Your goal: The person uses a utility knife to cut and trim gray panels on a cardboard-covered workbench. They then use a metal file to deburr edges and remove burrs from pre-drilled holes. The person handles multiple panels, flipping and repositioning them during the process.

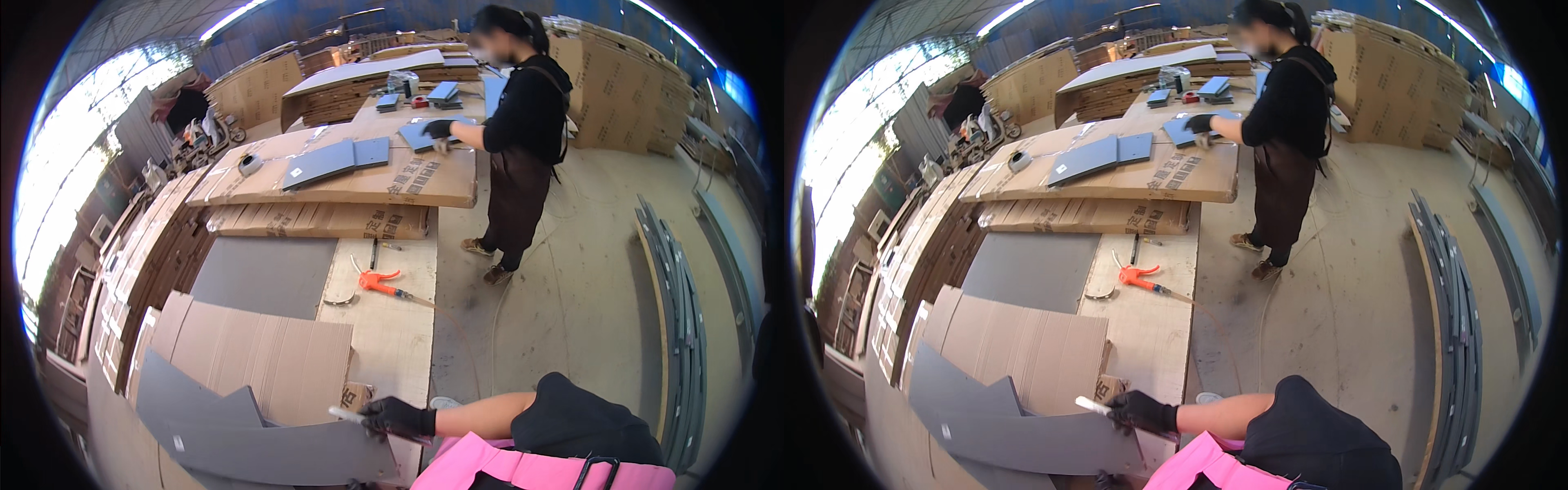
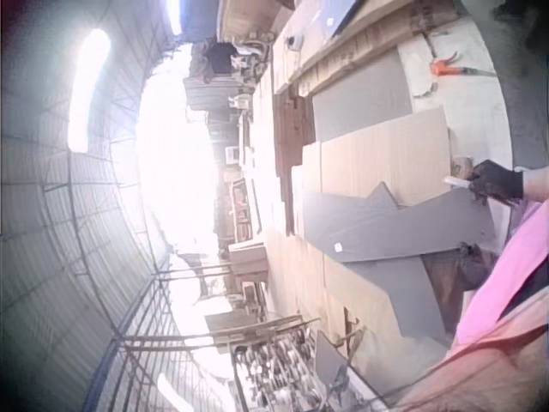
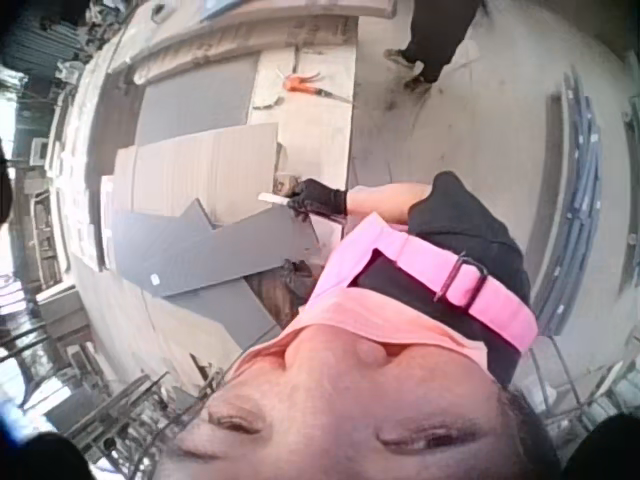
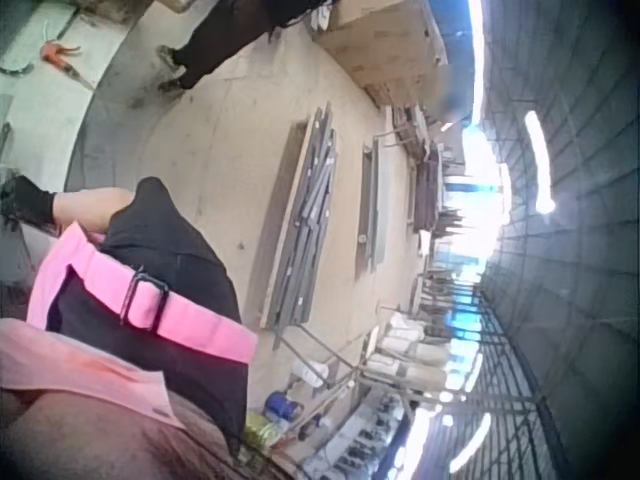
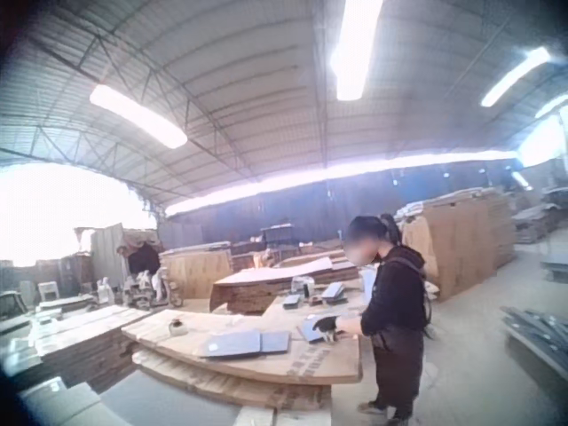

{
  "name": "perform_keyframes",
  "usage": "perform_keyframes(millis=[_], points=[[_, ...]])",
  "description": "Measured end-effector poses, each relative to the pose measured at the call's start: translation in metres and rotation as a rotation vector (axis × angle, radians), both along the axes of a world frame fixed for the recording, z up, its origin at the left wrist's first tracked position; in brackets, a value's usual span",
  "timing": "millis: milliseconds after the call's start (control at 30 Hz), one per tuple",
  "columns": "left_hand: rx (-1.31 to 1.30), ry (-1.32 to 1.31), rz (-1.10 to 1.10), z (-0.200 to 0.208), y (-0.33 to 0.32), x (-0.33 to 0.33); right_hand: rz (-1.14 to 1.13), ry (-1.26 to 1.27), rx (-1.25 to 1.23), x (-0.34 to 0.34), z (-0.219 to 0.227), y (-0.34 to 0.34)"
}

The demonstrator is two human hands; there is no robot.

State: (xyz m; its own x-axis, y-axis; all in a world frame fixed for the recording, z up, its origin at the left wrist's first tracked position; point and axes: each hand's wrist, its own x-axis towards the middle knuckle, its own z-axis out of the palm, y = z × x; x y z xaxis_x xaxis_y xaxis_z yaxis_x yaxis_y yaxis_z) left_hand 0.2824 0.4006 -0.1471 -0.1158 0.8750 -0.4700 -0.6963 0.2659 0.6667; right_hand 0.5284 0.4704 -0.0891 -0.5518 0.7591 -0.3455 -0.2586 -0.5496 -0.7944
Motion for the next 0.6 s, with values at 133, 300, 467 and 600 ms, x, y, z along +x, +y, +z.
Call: perform_keyframes(millis=[133, 300, 467, 600], points=[[-0.014, -0.046, -0.053, 0.002, 0.043, 0.033, -0.175, 0.181, 0.148, 0.017, 0.005, 0.062], [-0.006, -0.100, -0.098, -0.003, 0.083, 0.053, -0.081, 0.150, 0.094, 0.010, 0.003, 0.087], [0.099, -0.582, -0.188, -0.008, 0.095, 0.033, -0.092, 0.107, 0.122, 0.005, 0.006, 0.109], [-0.024, -1.429, 0.076, 0.002, 0.074, -0.009, -0.130, 0.028, 0.045, -0.003, 0.008, 0.125]])
